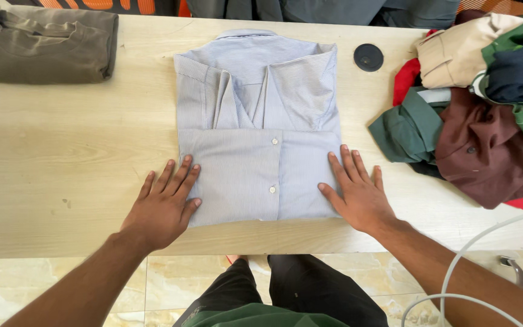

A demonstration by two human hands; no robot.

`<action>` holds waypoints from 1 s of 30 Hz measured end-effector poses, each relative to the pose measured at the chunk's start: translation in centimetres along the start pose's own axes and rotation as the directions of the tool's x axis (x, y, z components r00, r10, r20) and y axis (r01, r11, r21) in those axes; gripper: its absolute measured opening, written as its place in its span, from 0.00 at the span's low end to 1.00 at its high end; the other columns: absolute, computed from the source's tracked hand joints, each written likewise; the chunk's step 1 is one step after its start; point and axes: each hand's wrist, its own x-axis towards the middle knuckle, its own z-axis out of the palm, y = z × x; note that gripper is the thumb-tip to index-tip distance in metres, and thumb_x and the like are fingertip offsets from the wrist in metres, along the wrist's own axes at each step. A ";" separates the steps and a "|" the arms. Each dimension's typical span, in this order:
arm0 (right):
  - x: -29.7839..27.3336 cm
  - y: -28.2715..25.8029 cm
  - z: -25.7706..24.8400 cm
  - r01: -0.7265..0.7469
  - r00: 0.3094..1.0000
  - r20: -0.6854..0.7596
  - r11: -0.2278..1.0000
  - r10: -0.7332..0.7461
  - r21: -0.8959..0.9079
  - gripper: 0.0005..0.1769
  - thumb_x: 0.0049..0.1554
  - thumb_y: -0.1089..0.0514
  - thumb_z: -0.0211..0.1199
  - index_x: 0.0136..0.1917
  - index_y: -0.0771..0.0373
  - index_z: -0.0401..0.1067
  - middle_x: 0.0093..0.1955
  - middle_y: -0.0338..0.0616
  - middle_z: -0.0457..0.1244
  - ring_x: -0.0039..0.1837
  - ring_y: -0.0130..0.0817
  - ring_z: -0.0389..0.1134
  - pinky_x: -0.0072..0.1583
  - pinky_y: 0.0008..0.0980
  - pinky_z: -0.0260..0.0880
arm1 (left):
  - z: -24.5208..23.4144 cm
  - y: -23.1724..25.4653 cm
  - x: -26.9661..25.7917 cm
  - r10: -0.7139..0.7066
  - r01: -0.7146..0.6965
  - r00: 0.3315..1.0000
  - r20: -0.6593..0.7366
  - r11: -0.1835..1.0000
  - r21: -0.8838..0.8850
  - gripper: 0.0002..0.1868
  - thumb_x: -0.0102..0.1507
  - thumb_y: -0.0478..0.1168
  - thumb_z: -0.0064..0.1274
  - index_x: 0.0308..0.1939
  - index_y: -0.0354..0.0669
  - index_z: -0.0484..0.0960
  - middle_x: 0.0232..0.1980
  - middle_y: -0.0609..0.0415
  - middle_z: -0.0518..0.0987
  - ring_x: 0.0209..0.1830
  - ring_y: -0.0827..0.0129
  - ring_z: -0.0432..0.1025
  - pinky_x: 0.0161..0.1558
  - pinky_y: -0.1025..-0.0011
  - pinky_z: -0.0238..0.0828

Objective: The person folds a striped button-up shirt on a table, aligning the sleeves and body, then folding it into a compact rectangle. The person then picks up a dark garment from a pile and begins to unfold it.

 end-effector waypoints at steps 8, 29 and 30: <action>-3.1 -2.5 -0.8 0.042 0.999 -0.008 0.999 -0.041 0.033 0.46 0.60 0.28 0.47 0.83 0.47 0.40 0.87 0.46 0.28 0.85 0.52 0.30 0.77 0.63 0.34 | -2.1 2.5 -2.4 -0.031 0.041 0.995 0.099 0.995 -0.093 0.48 0.61 0.65 0.38 0.80 0.56 0.39 0.84 0.54 0.36 0.82 0.59 0.33 0.76 0.53 0.28; -7.0 -3.6 -3.9 0.133 0.990 -0.048 0.987 -0.129 0.088 0.23 0.52 0.52 0.63 0.62 0.50 0.74 0.64 0.40 0.67 0.68 0.47 0.65 0.69 0.44 0.64 | -1.0 5.0 -6.0 -0.169 0.152 0.984 -0.054 0.961 -0.232 0.24 0.61 0.41 0.49 0.62 0.57 0.77 0.72 0.64 0.70 0.72 0.68 0.63 0.73 0.53 0.49; -7.1 -3.7 -4.4 0.091 0.996 0.006 0.992 -0.092 0.091 0.19 0.54 0.51 0.62 0.59 0.50 0.77 0.59 0.38 0.71 0.67 0.43 0.67 0.70 0.42 0.66 | -1.3 4.9 -6.1 -0.168 0.147 0.984 -0.053 0.951 -0.272 0.23 0.60 0.41 0.50 0.61 0.56 0.79 0.71 0.64 0.71 0.71 0.68 0.64 0.73 0.53 0.50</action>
